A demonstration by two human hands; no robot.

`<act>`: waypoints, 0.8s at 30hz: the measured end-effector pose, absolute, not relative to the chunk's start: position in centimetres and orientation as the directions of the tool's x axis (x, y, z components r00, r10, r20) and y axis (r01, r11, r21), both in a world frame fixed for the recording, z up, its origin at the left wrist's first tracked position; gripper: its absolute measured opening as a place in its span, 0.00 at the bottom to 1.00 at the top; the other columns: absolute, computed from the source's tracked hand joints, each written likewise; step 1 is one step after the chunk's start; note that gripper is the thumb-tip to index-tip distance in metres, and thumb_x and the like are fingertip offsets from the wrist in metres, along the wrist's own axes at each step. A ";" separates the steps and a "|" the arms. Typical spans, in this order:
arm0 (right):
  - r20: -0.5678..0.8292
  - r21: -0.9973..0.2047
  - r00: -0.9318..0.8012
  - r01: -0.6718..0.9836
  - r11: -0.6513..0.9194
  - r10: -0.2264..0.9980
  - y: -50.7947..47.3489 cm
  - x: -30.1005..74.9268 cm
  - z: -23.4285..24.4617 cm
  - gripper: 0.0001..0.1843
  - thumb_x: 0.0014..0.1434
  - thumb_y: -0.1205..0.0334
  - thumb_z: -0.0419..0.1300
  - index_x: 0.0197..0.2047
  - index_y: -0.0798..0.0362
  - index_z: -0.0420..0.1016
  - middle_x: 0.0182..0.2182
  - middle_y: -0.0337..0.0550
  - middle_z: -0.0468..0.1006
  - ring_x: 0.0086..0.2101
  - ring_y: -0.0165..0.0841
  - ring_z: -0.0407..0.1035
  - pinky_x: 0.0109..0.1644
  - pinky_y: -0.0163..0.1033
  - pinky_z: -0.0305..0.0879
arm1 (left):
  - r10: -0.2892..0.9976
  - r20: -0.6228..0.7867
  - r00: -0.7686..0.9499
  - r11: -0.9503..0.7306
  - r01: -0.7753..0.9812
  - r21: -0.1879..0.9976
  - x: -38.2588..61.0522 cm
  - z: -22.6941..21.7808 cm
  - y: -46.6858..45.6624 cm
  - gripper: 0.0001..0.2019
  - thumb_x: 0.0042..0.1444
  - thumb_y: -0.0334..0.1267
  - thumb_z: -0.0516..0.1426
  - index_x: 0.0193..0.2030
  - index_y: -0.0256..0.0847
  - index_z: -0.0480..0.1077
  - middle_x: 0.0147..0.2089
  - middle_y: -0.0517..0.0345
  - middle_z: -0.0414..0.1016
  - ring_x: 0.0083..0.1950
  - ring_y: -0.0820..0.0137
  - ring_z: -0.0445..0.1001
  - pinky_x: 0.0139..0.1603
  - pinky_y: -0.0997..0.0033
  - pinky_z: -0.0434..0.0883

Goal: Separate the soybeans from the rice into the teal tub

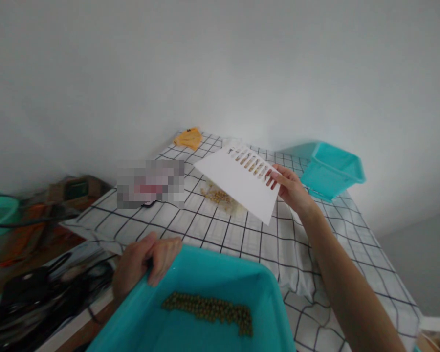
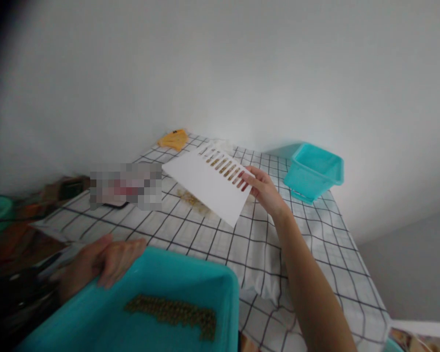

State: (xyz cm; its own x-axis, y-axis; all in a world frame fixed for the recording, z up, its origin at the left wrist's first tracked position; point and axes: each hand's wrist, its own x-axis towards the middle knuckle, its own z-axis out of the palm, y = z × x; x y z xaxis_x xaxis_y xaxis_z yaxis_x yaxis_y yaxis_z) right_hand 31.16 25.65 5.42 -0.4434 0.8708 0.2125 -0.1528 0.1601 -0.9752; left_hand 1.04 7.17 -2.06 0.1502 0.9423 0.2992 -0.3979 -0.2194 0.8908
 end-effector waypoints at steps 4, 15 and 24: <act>0.304 -0.934 -0.236 -0.264 0.240 0.923 27.3 32.4 4.6 0.16 0.54 0.47 0.71 0.33 0.49 0.76 0.26 0.35 0.72 0.25 0.27 0.64 0.29 0.32 0.64 | 0.955 0.273 0.119 -0.200 -0.423 0.884 1.1 -2.1 7.0 0.34 0.72 0.46 0.45 0.12 0.41 0.63 0.13 0.60 0.63 0.19 0.72 0.60 0.31 0.65 0.62; 0.415 -0.849 0.095 -0.318 0.422 0.905 30.3 35.6 2.4 0.15 0.55 0.44 0.68 0.35 0.45 0.72 0.33 0.33 0.76 0.33 0.28 0.70 0.34 0.32 0.67 | 0.938 0.347 -0.013 -0.323 -0.398 0.859 3.0 -0.4 7.4 0.33 0.71 0.43 0.46 0.11 0.41 0.55 0.08 0.61 0.54 0.14 0.74 0.53 0.25 0.65 0.56; 0.401 -0.886 0.104 -0.211 0.414 0.910 30.3 35.8 2.6 0.20 0.51 0.39 0.67 0.37 0.45 0.73 0.36 0.38 0.80 0.40 0.38 0.74 0.42 0.41 0.71 | 0.938 0.336 0.082 -0.291 -0.342 0.894 2.4 -0.1 7.7 0.34 0.70 0.47 0.47 0.10 0.41 0.55 0.08 0.60 0.55 0.15 0.73 0.55 0.24 0.66 0.57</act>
